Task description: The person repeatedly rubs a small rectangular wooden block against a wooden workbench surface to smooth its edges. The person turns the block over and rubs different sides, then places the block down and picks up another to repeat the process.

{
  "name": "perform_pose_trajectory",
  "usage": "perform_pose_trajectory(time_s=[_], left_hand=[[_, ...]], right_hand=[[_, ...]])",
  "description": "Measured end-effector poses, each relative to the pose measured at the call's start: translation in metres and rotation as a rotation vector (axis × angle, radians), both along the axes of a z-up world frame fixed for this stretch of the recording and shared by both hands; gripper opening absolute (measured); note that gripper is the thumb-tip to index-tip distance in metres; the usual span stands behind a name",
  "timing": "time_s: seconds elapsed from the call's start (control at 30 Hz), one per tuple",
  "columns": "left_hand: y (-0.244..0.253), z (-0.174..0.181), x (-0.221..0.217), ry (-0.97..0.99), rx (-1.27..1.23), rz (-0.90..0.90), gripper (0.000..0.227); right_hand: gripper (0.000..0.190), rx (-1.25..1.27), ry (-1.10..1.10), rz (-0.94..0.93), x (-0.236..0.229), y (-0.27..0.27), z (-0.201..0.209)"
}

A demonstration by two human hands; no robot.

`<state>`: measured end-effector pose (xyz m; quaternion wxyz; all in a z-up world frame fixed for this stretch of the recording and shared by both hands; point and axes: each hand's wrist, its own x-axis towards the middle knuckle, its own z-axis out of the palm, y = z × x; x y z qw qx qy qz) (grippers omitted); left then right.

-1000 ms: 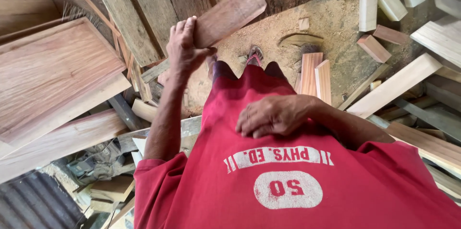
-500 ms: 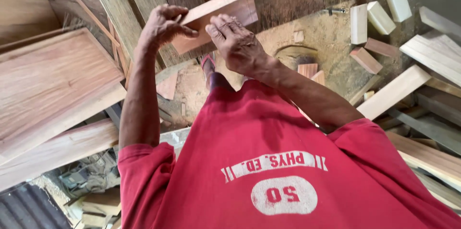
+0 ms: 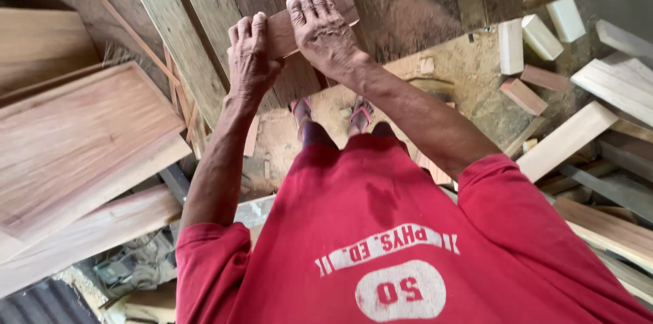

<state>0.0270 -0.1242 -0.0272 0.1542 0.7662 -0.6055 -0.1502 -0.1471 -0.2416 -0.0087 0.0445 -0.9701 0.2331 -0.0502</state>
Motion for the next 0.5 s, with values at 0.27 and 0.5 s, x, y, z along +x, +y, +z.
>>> perform_pose_trajectory(time_s=[0.27,0.5], left_hand=[[-0.069,-0.033,0.070,0.002,-0.034,0.042,0.096],[-0.098,0.005,0.086,-0.026,-0.059,0.037,0.098]], right_hand=[[0.051,-0.153,-0.036,-0.038,0.074,-0.069,-0.052],[0.049,-0.222,0.040,-0.066,0.096,-0.085,-0.032]])
